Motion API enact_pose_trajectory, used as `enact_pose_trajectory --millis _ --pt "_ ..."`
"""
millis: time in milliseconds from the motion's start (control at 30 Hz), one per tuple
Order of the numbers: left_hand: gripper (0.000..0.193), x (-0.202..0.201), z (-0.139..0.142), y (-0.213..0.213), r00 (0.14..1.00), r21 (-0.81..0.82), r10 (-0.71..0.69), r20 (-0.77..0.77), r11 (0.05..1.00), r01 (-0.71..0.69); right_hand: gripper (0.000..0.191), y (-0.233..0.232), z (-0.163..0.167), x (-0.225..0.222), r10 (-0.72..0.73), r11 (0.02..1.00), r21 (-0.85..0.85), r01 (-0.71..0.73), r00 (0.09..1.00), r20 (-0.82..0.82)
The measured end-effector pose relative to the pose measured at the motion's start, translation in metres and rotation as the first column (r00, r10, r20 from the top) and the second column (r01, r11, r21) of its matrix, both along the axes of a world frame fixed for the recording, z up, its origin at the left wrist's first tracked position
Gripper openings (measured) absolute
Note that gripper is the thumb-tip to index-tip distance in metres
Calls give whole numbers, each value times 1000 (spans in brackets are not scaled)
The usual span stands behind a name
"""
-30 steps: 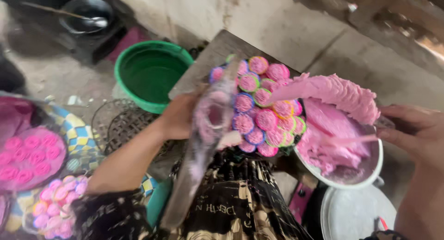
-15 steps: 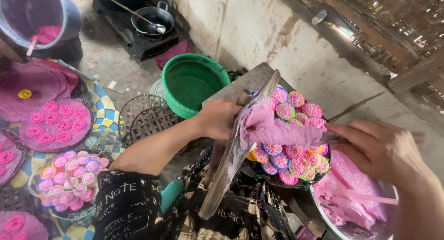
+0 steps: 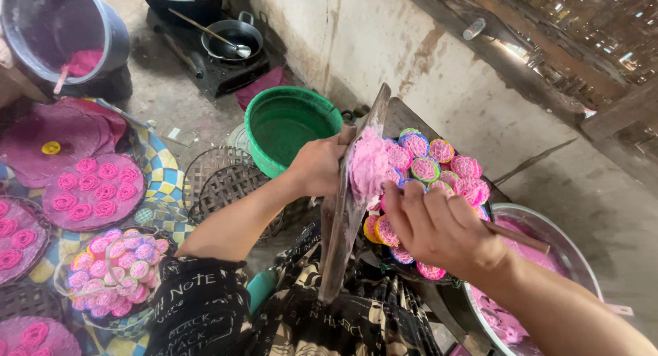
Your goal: The person presses pink paste into a wooden hand-press mold with a plunger to form decorative flower shapes, then removes the formed flower and places it onto trays with other finished flowers. They repeatedly scoop paste from a large basin and press new flowers one after another.
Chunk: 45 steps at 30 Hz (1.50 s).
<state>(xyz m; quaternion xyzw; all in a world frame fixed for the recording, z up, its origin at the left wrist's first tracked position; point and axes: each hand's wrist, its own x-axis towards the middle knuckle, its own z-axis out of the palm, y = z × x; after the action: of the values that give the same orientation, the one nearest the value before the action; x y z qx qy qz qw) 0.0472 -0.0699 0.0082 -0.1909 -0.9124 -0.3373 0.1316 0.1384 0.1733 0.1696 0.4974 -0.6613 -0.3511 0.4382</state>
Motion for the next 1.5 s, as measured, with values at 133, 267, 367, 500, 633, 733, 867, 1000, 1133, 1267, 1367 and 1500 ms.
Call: enact_pose_trajectory --millis 133,267,367,500,633,733,867,1000,1133,1267,1367,1500 --pt "35 -7 -14 -23 997 -54 69 26 996 -68 26 27 29 0 -41 981 -170 92 959 280" --pt "41 -4 -11 -32 993 90 110 33 990 -113 19 54 41 3 -44 903 -389 184 938 343" --pt "38 8 -1 -21 997 39 74 -20 997 -73 22 52 34 -4 -112 927 -289 237 914 391" --pt "38 29 15 -2 990 55 104 -93 994 -99 27 35 36 -14 -246 939 -93 332 833 495" --pt "42 38 17 10 978 89 148 -144 987 -136 30 11 16 -26 -456 851 81 518 656 602" --pt "37 30 7 12 982 64 151 -112 987 -145 22 1 -14 -26 -251 929 -105 354 814 524" --pt "39 9 -6 0 998 24 58 -29 998 -57 25 -5 -19 -14 81 996 -46 -81 997 -12" --pt "43 -3 -12 -31 978 47 138 157 988 -147 15 17 23 -7 4 971 -230 59 965 264" --pt "36 -3 -16 -32 985 72 169 -14 983 -168 13 38 34 -21 60 851 -512 115 948 313" --pt "35 1 -12 -16 989 77 121 -89 991 -114 17 35 25 -34 127 859 -503 93 914 386" --pt "36 9 -1 -13 984 45 170 -61 985 -167 14 29 27 -31 171 881 -469 58 887 429" --pt "35 17 4 -2 985 -19 167 -48 986 -168 10 12 9 -29 148 921 -387 38 886 439"
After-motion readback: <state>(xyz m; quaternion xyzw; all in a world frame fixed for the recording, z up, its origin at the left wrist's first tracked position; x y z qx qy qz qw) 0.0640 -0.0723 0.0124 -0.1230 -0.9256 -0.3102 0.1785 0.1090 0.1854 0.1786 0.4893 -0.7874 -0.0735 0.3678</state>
